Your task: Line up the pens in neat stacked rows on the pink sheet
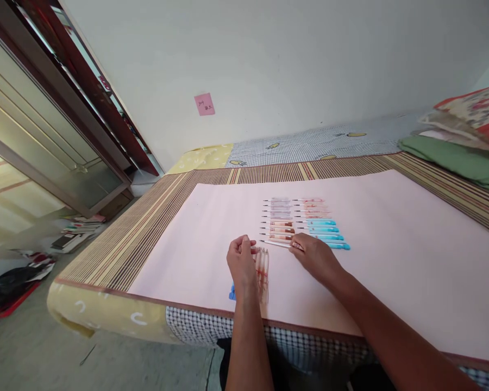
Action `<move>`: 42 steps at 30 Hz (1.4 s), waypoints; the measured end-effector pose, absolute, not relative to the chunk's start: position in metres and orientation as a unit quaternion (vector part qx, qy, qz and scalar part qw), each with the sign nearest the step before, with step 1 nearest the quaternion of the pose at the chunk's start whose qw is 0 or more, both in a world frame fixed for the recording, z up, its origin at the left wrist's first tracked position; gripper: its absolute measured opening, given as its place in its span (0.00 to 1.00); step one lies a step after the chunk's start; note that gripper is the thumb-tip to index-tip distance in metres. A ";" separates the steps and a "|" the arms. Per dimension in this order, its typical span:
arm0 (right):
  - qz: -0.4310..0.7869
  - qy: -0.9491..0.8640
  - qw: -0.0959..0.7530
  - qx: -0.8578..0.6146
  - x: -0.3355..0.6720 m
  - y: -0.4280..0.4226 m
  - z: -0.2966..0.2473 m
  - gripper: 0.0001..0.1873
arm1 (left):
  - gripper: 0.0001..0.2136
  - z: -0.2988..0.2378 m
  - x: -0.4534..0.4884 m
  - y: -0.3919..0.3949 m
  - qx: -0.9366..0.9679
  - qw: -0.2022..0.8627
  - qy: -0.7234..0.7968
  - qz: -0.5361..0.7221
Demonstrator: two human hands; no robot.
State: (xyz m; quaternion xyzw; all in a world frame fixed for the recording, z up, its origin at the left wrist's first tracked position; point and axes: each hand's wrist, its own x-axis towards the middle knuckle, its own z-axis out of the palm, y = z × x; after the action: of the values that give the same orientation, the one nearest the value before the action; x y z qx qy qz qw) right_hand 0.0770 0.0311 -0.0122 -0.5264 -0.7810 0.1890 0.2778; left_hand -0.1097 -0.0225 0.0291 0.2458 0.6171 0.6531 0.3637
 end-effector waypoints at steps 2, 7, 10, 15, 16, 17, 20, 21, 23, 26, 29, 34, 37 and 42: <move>0.192 -0.782 0.265 -0.531 0.076 0.032 -0.014 0.05 | 0.16 0.029 -0.110 -0.022 0.249 0.362 0.615 0.655; 0.193 -0.775 0.248 -0.548 0.075 0.034 -0.014 0.06 | 0.16 0.031 -0.111 -0.023 0.241 0.372 0.614 0.653; 0.196 -0.769 0.256 -0.551 0.075 0.035 -0.015 0.06 | 0.16 0.032 -0.110 -0.023 0.240 0.375 0.608 0.658; 0.195 -0.768 0.273 -0.546 0.074 0.037 -0.018 0.07 | 0.16 0.030 -0.109 -0.023 0.248 0.375 0.606 0.656; 0.193 -0.768 0.275 -0.546 0.073 0.037 -0.018 0.07 | 0.16 0.030 -0.109 -0.023 0.250 0.376 0.606 0.654; 0.191 -0.767 0.279 -0.545 0.073 0.037 -0.019 0.07 | 0.16 0.030 -0.108 -0.023 0.252 0.379 0.607 0.652; 0.182 -0.760 0.295 -0.549 0.073 0.038 -0.021 0.07 | 0.16 0.032 -0.108 -0.023 0.249 0.387 0.611 0.644; 0.179 -0.758 0.301 -0.550 0.073 0.039 -0.021 0.08 | 0.16 0.032 -0.108 -0.024 0.248 0.388 0.612 0.644; 0.175 -0.756 0.309 -0.550 0.074 0.039 -0.023 0.09 | 0.16 0.033 -0.108 -0.024 0.247 0.387 0.612 0.644; 0.166 -0.760 0.311 -0.546 0.073 0.040 -0.026 0.10 | 0.16 0.034 -0.108 -0.023 0.250 0.387 0.613 0.642; 0.155 -0.759 0.314 -0.549 0.071 0.040 -0.026 0.09 | 0.16 0.032 -0.108 -0.023 0.250 0.392 0.610 0.642; 0.146 -0.755 0.317 -0.556 0.070 0.038 -0.023 0.09 | 0.16 0.030 -0.108 -0.022 0.255 0.392 0.609 0.641; 0.162 -0.753 0.324 -0.549 0.071 0.037 -0.020 0.08 | 0.17 0.031 -0.109 -0.022 0.249 0.393 0.608 0.643; 0.259 -0.738 0.355 -0.512 0.070 0.031 -0.011 0.05 | 0.17 0.033 -0.108 -0.023 0.266 0.400 0.600 0.640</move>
State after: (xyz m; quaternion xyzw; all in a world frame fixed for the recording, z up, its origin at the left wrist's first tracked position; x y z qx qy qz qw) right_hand 0.0705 0.0315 -0.0106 -0.5122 -0.7379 0.2591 0.3550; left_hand -0.1078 -0.0226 0.0330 0.2657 0.6001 0.6398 0.3999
